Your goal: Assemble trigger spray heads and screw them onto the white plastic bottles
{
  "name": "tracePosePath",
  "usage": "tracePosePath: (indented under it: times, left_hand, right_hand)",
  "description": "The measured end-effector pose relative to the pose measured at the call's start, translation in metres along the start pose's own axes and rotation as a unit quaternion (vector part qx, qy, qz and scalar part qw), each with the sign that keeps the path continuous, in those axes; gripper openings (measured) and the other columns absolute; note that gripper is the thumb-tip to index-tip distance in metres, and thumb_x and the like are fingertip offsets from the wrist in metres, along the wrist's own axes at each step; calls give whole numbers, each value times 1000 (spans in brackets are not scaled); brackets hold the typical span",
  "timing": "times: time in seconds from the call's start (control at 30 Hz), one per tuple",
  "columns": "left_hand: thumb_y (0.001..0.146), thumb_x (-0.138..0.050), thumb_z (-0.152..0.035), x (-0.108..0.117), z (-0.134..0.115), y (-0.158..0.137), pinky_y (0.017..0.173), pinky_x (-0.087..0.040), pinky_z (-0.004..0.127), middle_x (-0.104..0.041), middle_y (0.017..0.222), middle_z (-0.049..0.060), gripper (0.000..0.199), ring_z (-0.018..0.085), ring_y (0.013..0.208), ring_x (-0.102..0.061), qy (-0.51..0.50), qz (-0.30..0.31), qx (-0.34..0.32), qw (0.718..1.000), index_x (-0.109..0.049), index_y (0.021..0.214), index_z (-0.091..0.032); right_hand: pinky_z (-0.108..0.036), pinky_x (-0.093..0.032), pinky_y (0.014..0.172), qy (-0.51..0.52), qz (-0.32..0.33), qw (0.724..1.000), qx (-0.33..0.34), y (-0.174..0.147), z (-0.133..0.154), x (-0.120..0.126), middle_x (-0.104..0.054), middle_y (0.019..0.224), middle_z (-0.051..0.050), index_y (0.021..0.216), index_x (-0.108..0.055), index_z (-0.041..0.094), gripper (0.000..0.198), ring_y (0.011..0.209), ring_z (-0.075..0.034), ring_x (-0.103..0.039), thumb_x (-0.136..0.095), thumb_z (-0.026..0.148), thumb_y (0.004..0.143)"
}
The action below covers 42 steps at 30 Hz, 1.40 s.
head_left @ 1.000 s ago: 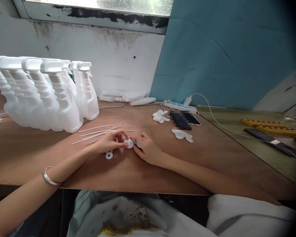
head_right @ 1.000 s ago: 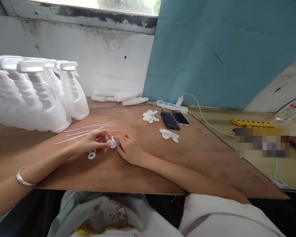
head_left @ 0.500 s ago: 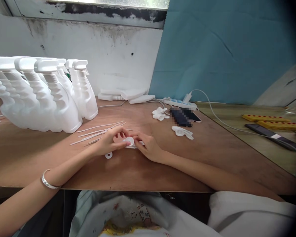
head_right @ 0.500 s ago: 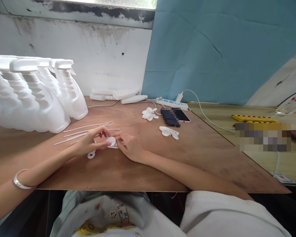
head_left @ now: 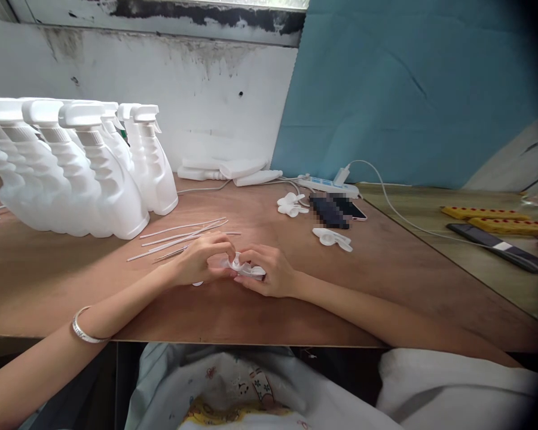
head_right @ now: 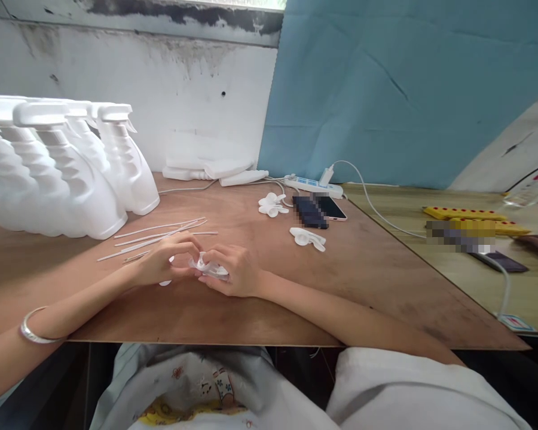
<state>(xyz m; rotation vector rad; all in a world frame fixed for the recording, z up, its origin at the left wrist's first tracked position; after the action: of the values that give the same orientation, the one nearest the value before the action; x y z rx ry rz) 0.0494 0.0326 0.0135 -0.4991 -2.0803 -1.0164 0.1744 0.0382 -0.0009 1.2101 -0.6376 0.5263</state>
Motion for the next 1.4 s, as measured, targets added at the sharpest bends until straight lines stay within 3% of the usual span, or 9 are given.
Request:
tracePosePath:
  times: [0.23, 0.47, 0.87, 1.17, 1.4]
  left_hand:
    - [79, -61, -28, 0, 2, -1, 74, -43, 27, -59, 84, 5, 11, 14, 77, -54, 21, -8, -23, 999, -64, 77, -17]
    - [80, -58, -28, 2, -1, -1, 75, -43, 26, -61, 88, 6, 12, 15, 80, -57, 24, -15, -40, 999, -59, 80, -16]
    - [84, -54, -29, 0, -2, 0, 73, -39, 27, -62, 90, 5, 13, 15, 78, -53, 74, 25, -82, 994, -61, 82, -17]
    - [83, -55, -34, 2, -9, -5, 73, -37, 30, -63, 94, 5, 16, 16, 79, -55, 179, 6, -112, 977, -59, 90, -20]
    - [85, -51, -26, -2, -6, -9, 68, -42, 25, -61, 85, 7, 12, 14, 74, -55, 95, 16, -111, 989, -58, 84, -16]
  right_hand:
    - [-23, -46, 64, 14, -3, 1000, 0, 1, -2, 1, -65, 85, -4, 91, -53, 20, 13, 70, -12, -61, -56, 30, 83]
    - [-20, -42, 56, 13, 0, 1000, -27, -1, -6, -1, -62, 75, -1, 88, -53, 19, 15, 59, -10, -55, -58, 32, 82]
    - [-20, -43, 57, -21, 1, 1000, -7, 0, -1, 1, -64, 76, -2, 89, -54, 19, 13, 63, -11, -58, -54, 31, 85]
    - [-23, -49, 62, -42, -31, 997, 54, -1, 5, 3, -67, 79, -4, 89, -52, 19, 15, 68, -13, -62, -58, 30, 82]
    - [-27, -51, 63, -103, -26, 990, 96, -2, 10, 2, -69, 88, -7, 102, -53, 17, 23, 68, -15, -61, -57, 28, 83]
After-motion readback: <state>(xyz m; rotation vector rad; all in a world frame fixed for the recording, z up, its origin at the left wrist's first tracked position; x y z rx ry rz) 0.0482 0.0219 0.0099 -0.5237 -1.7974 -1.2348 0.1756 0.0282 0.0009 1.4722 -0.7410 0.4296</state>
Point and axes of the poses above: each hand's wrist, its own y-axis towards the middle knuckle, its own x-axis out of the back of the hand, z = x × y, the point moved 6 cm from there along y, towards the middle knuckle
